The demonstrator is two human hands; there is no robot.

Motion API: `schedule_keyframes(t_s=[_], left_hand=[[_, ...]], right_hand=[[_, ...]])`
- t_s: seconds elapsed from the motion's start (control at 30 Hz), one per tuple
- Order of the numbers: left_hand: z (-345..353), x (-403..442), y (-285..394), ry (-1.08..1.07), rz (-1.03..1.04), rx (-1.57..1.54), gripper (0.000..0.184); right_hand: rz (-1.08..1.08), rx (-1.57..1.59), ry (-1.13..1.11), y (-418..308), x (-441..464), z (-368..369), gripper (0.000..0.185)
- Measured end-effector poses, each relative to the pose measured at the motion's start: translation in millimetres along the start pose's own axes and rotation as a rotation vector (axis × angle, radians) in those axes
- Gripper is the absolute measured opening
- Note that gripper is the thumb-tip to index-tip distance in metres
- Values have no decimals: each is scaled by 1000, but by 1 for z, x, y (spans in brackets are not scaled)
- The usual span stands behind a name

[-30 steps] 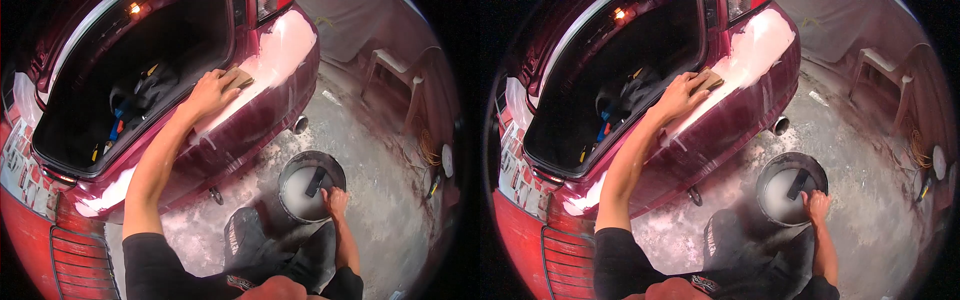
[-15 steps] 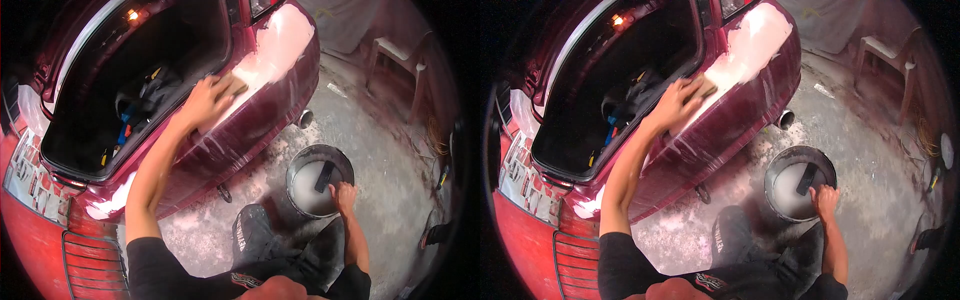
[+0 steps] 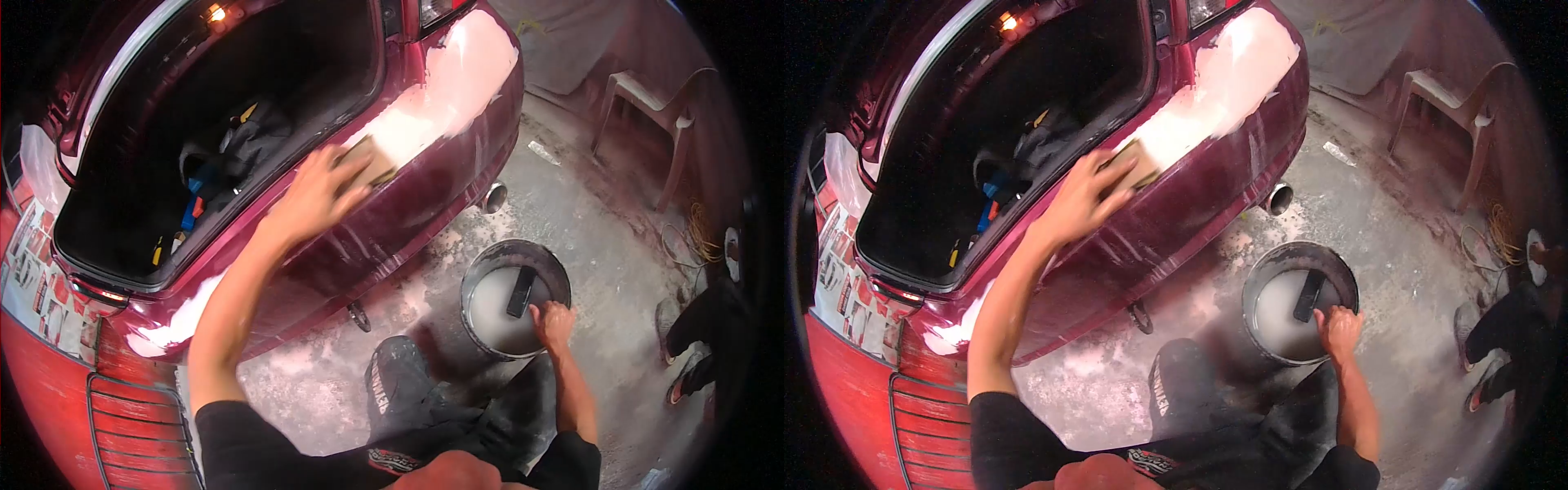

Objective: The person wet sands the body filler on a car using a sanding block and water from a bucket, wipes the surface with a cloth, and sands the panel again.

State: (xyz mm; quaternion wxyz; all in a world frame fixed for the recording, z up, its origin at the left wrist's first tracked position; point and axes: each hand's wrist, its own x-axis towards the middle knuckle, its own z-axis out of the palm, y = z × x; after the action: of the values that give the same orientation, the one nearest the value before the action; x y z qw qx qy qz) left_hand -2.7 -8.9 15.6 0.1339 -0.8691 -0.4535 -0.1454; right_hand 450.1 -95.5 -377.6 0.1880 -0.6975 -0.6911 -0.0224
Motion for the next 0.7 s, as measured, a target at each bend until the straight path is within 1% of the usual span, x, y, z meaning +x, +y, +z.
schedule_keyframes(t_s=[0.07, 0.13, 0.17, 0.2, 0.27, 0.3, 0.33, 0.37, 0.4, 0.43, 0.47, 0.5, 0.53, 0.57, 0.6, 0.63, 0.7], left_hand=[[-7, -19, 4, -24, 12, 70, 54], [3, 8, 8, 26, -5, -1, 54], [17, 32, 9, 78, 2, -3, 51], [17, 57, 20, 56, -46, -41, 49], [25, 73, 8, -2, -63, 39, 48], [20, 61, 4, 12, -54, 49, 48], [16, 43, 4, 35, -25, 34, 47], [4, 24, 20, -6, -130, -24, 47], [-3, 2, 23, -84, -176, -14, 51], [2, -19, 19, 13, -136, 27, 49], [2, -24, 8, 30, -96, 29, 50], [-3, -9, 11, 18, -87, -20, 49], [-2, 5, 16, -2, -101, -55, 49], [7, 29, 22, 16, -65, -76, 48], [17, 50, 25, 38, -49, -102, 48], [22, 69, 16, -28, -86, -79, 48], [14, 63, 20, -32, -67, -88, 48]], right_hand=[[46, -2, -80, -10, 3, -6, 45], [57, -6, -90, -9, 7, -7, 47], [67, -14, -111, -10, 8, -7, 47], [79, -25, -124, -9, 7, -7, 47], [29, -5, -27, -7, 3, 4, 46], [37, -11, -49, -7, 3, 10, 43], [-15, 129, 22, -5, 2, 7, 42], [-39, 92, 51, -9, 2, -3, 42], [-27, 76, 37, -11, 5, -5, 42], [7, 96, -1, -3, 3, 8, 44], [54, 63, -54, -7, 6, 2, 48], [113, 30, -170, -8, 11, 2, 52], [96, 48, -64, -10, 12, -3, 52], [87, 36, -41, -12, 12, -6, 51], [88, 30, -68, -11, 2, -6, 51], [89, 36, -72, -10, 1, -6, 51], [86, 43, -57, -12, -4, 1, 49]])
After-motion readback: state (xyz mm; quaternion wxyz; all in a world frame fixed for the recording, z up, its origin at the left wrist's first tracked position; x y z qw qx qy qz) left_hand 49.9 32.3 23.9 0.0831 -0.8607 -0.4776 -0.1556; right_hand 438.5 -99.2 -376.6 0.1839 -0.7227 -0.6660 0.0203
